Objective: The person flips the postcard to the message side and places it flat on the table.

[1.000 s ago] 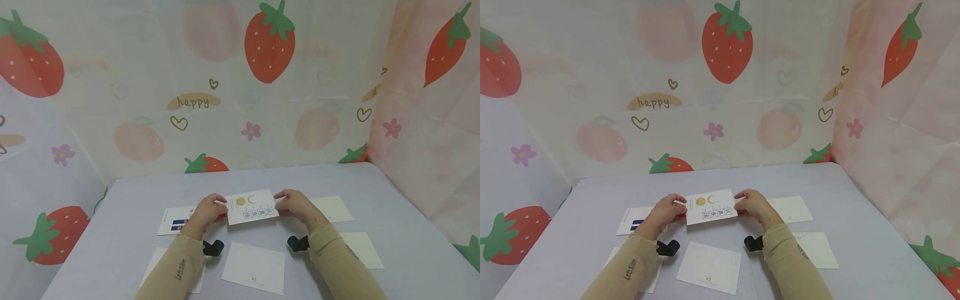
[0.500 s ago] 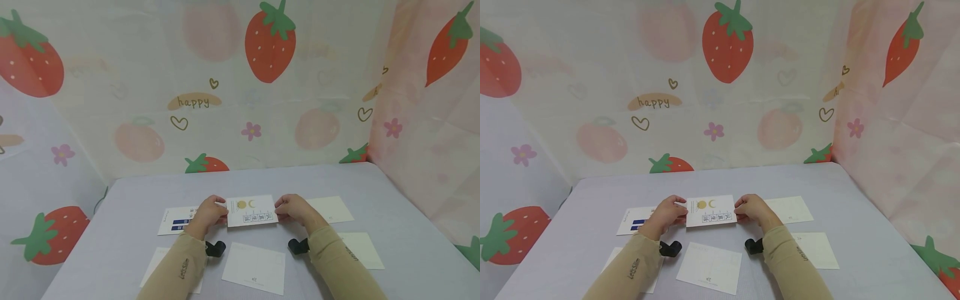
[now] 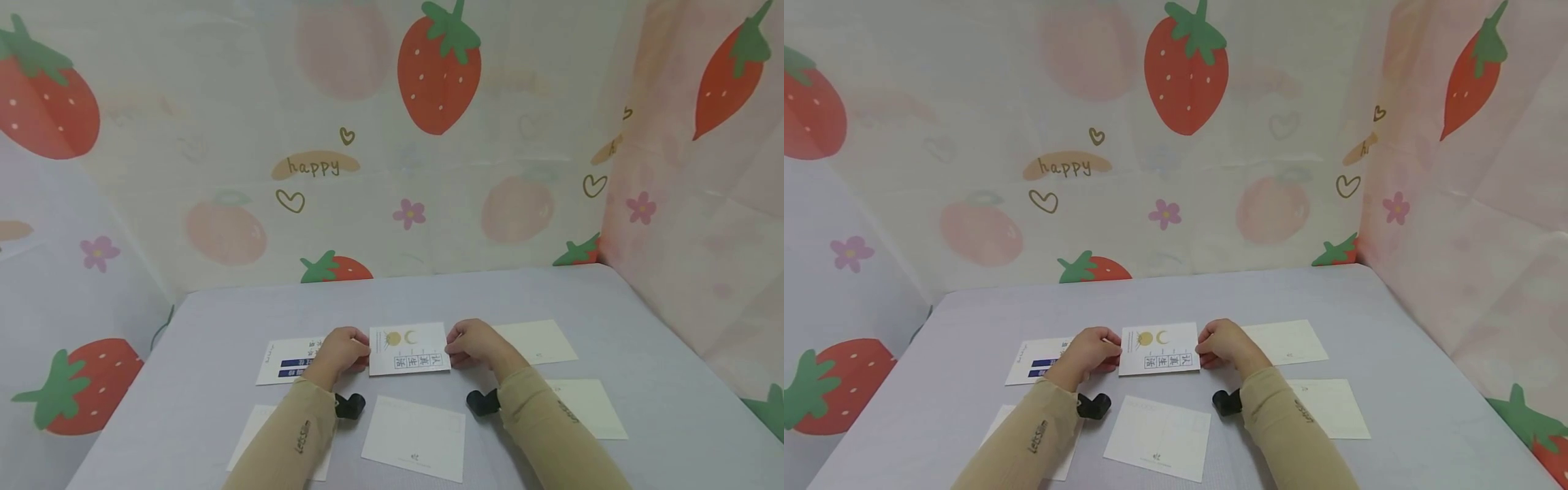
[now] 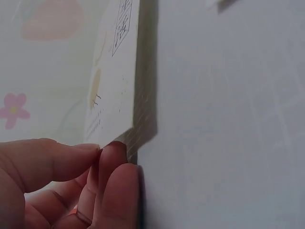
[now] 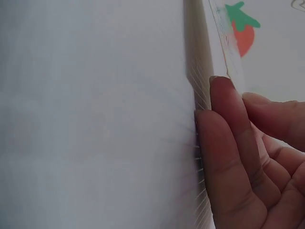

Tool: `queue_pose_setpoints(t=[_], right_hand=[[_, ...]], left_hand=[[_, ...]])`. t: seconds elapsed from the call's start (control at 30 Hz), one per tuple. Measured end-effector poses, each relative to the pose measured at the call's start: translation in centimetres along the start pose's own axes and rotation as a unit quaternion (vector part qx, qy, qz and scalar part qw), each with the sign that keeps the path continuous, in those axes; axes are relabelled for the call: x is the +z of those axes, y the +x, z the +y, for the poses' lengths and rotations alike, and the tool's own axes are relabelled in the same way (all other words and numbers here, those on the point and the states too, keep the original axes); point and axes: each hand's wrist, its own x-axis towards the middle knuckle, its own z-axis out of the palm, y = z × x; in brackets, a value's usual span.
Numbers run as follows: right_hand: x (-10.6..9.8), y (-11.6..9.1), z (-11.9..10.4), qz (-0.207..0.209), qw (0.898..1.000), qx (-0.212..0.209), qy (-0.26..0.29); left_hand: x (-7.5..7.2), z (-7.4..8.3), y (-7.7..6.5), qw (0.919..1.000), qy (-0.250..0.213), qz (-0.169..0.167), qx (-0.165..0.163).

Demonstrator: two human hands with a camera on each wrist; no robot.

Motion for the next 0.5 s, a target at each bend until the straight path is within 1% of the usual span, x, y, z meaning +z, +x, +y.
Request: queue_pose_setpoints(t=[0.27,0.5], right_hand=[[0.22,-0.08,-0.18,0.008,1.000,0.004,-0.028],[0.38,-0.14,-0.10,0.011,0.999,0.008,-0.031]], left_hand=[[-0.28,-0.21,0.02,0.9998,-0.013,-0.014,-0.012],[-0.55,-0.34,0.10,0.9994,-0.013,-0.022,-0.022]])
